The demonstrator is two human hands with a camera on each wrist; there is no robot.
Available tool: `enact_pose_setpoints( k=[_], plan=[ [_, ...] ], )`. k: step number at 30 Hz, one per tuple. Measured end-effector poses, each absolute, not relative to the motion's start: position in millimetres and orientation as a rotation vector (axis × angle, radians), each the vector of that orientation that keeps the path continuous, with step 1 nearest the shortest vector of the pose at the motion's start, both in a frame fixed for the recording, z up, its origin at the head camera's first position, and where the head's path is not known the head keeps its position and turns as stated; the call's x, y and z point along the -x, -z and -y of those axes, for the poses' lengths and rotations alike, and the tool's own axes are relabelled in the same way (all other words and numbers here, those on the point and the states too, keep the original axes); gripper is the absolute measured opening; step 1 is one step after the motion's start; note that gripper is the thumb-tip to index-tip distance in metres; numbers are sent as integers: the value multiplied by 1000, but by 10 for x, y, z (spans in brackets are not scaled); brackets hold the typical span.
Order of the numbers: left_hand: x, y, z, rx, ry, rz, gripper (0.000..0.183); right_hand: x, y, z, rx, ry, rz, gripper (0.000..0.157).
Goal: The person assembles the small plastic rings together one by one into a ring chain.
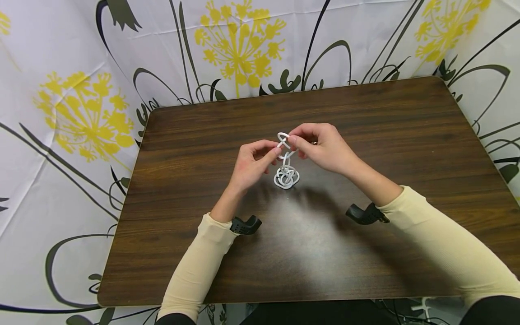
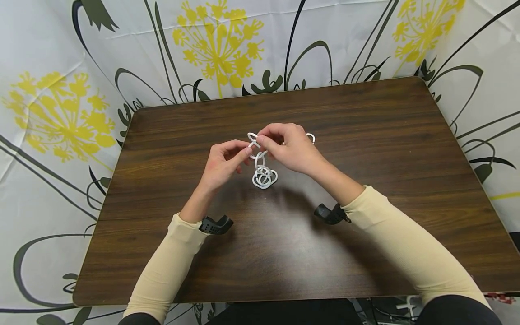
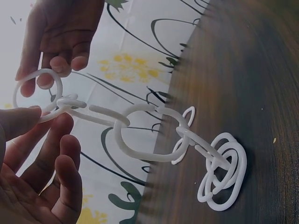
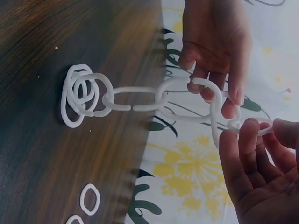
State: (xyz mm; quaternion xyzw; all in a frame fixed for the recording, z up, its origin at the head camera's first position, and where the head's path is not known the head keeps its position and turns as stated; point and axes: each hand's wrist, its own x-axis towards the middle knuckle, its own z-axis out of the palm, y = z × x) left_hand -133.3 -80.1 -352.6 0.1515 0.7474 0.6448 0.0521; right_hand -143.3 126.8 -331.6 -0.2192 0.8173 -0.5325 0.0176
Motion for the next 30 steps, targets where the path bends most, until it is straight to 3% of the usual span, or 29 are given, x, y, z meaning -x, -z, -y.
enact_pose_setpoints(
  k=[12, 21, 30],
  plan=[
    [1356, 3589, 783, -475, -1915, -2303, 19, 1435, 3369, -1285, 776, 1593, -2760, 10],
    [1460, 3826, 859, -438, -1905, -2363, 19, 1509, 3373, -1362, 463, 1831, -2605, 15],
    [1473, 3825, 876, -468, -1865, -2374, 20, 1530, 3399, -1373, 361, 1989, -2335, 18]
  ],
)
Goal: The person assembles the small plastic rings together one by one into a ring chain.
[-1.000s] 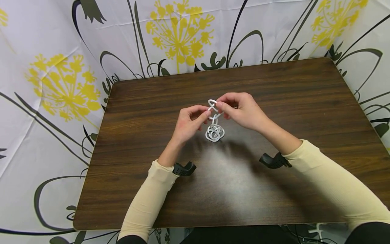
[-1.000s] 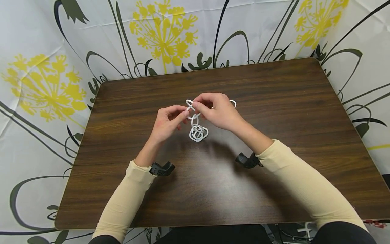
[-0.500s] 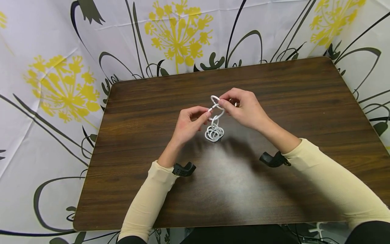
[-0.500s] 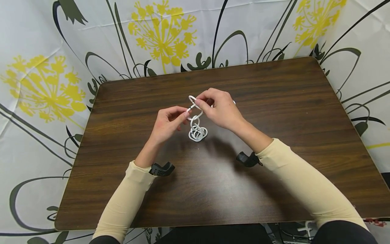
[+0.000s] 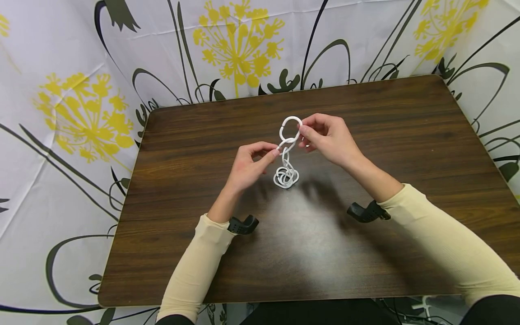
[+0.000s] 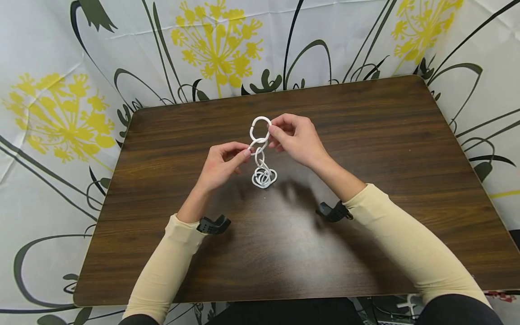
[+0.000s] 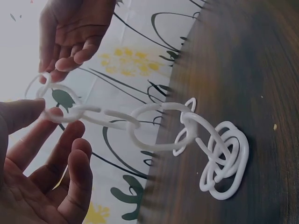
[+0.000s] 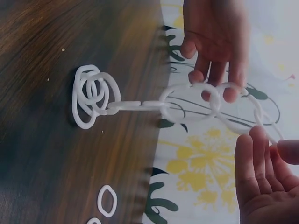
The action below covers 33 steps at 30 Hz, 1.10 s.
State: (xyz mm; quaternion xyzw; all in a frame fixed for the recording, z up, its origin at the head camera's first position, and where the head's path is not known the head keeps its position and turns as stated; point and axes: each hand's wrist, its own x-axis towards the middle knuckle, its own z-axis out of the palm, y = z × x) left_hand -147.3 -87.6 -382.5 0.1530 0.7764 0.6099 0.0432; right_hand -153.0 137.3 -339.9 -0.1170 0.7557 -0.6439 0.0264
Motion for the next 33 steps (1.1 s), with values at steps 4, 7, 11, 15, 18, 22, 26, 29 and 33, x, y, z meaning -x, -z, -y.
enact_pose_setpoints(
  k=[4, 7, 11, 15, 18, 22, 26, 29, 33],
  plan=[
    [1462, 3741, 832, -479, -1890, -2344, 21, 1518, 3383, -1354, 356, 1984, -2265, 18],
    [1466, 3716, 800, -488, -1936, -2318, 22, 1511, 3381, -1342, 368, 1946, -2256, 18],
    [1483, 3731, 781, -506, -2005, -2281, 20, 1523, 3386, -1350, 399, 1880, -2262, 21],
    [1483, 3726, 780, -499, -2050, -2258, 19, 1570, 3404, -1408, 442, 1817, -2317, 21],
    [1487, 3734, 789, -481, -2060, -2257, 20, 1678, 3493, -1526, 454, 1728, -2447, 19],
    [1485, 3745, 799, -475, -2059, -2250, 19, 1866, 3745, -1764, 374, 1468, -2699, 17],
    [1483, 3757, 800, -483, -2046, -2245, 19, 1964, 4011, -1996, 317, 1113, -2825, 22],
    [1476, 3762, 803, -468, -2037, -2245, 19, 1981, 4165, -2106, 360, 896, -2838, 28],
    [1472, 3771, 805, -444, -2029, -2238, 21, 1985, 4302, -2157, 432, 766, -2860, 32]
  ],
)
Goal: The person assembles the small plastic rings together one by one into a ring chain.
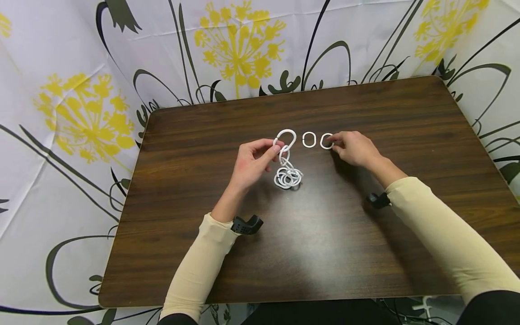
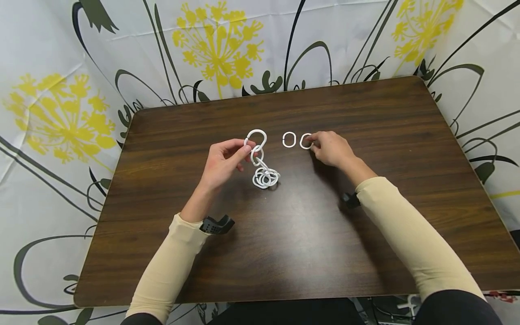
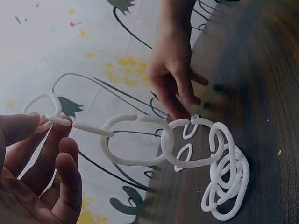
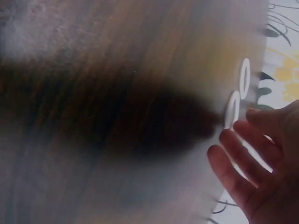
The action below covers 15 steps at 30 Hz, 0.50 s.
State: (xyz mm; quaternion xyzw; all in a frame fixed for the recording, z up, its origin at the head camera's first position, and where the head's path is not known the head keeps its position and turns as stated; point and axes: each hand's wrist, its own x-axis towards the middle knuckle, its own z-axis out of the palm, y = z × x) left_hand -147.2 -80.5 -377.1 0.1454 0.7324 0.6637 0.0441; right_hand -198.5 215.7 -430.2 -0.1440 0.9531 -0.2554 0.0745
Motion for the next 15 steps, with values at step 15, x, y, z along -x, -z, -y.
enact_pose_setpoints(
  k=[15],
  plan=[
    [1448, 3724, 801, -432, -1995, -2249, 20, 1929, 4396, -2119, 370, 521, -2969, 30]
  ],
)
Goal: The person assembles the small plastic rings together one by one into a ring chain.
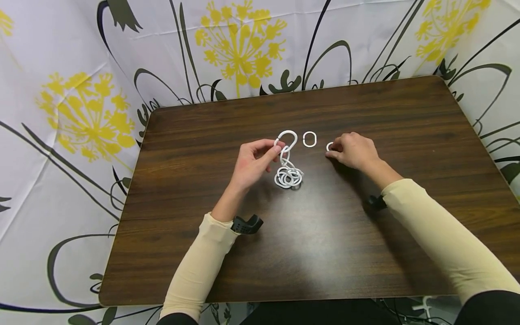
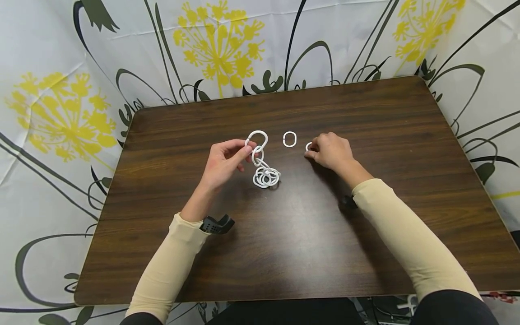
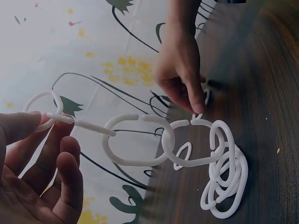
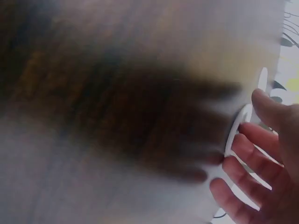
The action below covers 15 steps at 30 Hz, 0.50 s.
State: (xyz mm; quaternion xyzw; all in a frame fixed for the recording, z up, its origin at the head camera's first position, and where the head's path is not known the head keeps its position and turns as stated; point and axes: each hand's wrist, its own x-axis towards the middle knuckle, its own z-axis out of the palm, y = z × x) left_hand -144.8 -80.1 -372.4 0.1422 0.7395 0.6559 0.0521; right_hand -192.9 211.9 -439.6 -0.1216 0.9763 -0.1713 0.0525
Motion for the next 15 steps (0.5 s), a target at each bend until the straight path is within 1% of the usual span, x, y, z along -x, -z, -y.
enact_pose_setpoints(
  k=[2, 5, 9, 12, 15],
  plan=[
    [1460, 3753, 806, -431, -1995, -2250, 20, 1918, 4410, -2117, 339, 506, -2992, 29],
    [1470, 3774, 810, -443, -1995, -2253, 20, 1907, 4424, -2115, 320, 511, -3027, 21],
    [1471, 3773, 812, -461, -1991, -2266, 19, 1906, 4429, -2113, 370, 526, -3066, 12],
    [1466, 3765, 812, -465, -1989, -2270, 19, 1903, 4427, -2114, 397, 518, -3053, 12],
    [1467, 3765, 809, -461, -1995, -2262, 19, 1888, 4411, -2114, 373, 510, -3020, 15]
  ],
)
